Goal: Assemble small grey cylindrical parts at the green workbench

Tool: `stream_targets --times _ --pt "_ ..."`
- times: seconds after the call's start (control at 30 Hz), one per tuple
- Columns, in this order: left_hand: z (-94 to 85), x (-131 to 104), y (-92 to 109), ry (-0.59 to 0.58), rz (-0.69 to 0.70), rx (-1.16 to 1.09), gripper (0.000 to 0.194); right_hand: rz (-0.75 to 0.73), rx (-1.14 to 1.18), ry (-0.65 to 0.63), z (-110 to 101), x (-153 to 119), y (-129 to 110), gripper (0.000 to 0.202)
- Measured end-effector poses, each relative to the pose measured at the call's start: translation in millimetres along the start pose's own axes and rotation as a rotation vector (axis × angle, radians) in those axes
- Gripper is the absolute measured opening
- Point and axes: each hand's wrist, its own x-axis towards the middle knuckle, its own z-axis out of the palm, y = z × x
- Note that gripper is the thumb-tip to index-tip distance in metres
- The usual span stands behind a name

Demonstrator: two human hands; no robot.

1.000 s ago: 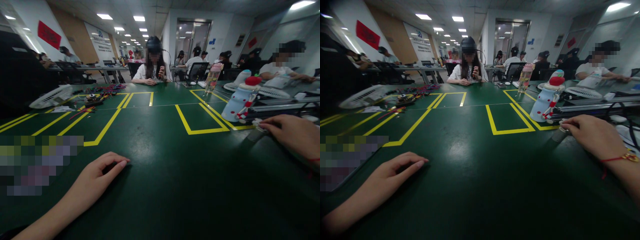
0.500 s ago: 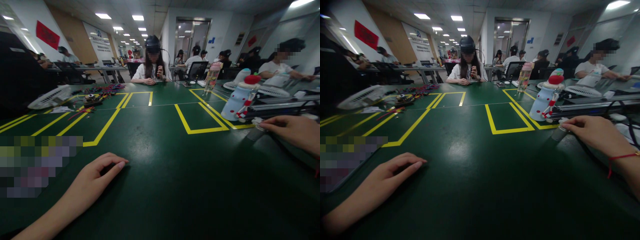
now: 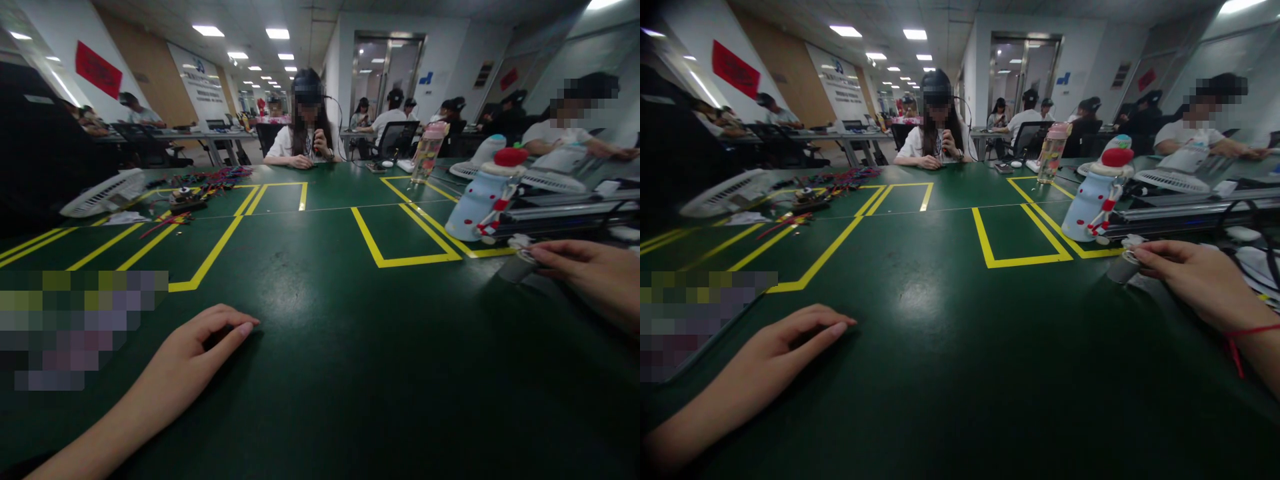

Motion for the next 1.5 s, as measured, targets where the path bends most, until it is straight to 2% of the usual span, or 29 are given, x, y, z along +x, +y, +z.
stream_targets --times 0.07,0.23,0.33,0.4,0.5,0.53,0.57,0.63,0.7,0.77,0.9,1.03,1.17,1.23,1.33,1.4,1.5 --pt "0.2 0.7 -2.8 0.002 0.009 0.006 0.034 -0.009 0.068 0.035 7.5 -7.0 2.1 0.035" --pt "0.8 1.5 -6.2 -0.003 0.020 0.014 0.034 -0.140 0.098 0.139 32.3 -14.3 13.8 0.053" --pt "0.8 0.8 -3.5 -0.002 0.015 0.001 0.033 -0.159 0.077 0.192 39.4 -12.1 16.5 0.050" --pt "1.0 0.4 -1.3 -0.001 0.013 -0.004 0.033 -0.206 0.114 0.260 42.5 -16.0 11.1 0.048" --pt "1.6 0.6 0.9 -0.012 0.018 -0.012 0.033 -0.437 0.320 0.352 49.0 -43.3 -14.9 0.047" --pt "1.9 0.6 1.3 -0.018 0.018 -0.014 0.033 -0.535 0.409 0.302 51.8 -58.9 -28.7 0.046" --pt "2.1 0.7 1.7 -0.023 0.017 -0.015 0.032 -0.626 0.489 0.198 54.9 -76.8 -44.4 0.044" --pt "2.3 0.6 2.3 -0.024 0.012 -0.012 0.032 -0.789 0.596 -0.114 61.5 -115.0 -78.5 0.038" --pt "2.0 0.4 2.4 -0.016 0.004 -0.008 0.032 -0.930 0.638 -0.335 68.3 -147.9 -110.4 0.033" --pt "1.3 0.4 1.4 -0.011 0.004 -0.002 0.032 -1.028 0.682 -0.440 75.4 -168.4 -133.8 0.031" --pt "0.2 1.7 -2.9 -0.021 0.025 0.013 0.030 -1.106 0.735 -0.542 88.2 -175.6 -150.1 0.033" --pt "4.8 2.5 6.4 0.005 0.045 0.023 0.031 -1.035 0.728 -0.622 94.8 -171.0 -146.8 0.042" --pt "18.8 4.5 48.9 -0.016 0.191 -0.029 0.026 -0.862 0.837 -0.742 100.5 -173.3 -145.1 0.073" --pt "26.4 8.8 76.2 -0.019 0.311 -0.063 0.022 -0.835 0.884 -0.768 103.5 -174.3 -145.5 0.073" --pt "32.8 19.2 106.3 -0.048 0.371 -0.088 0.017 -0.818 0.878 -0.769 105.6 -173.8 -146.4 0.064" --pt "33.4 25.7 114.4 -0.045 0.383 -0.098 0.012 -0.796 0.858 -0.774 104.7 -172.8 -147.1 0.062" --pt "32.4 30.6 114.6 -0.024 0.387 -0.124 0.012 -0.789 0.837 -0.789 102.3 -171.7 -148.0 0.062"
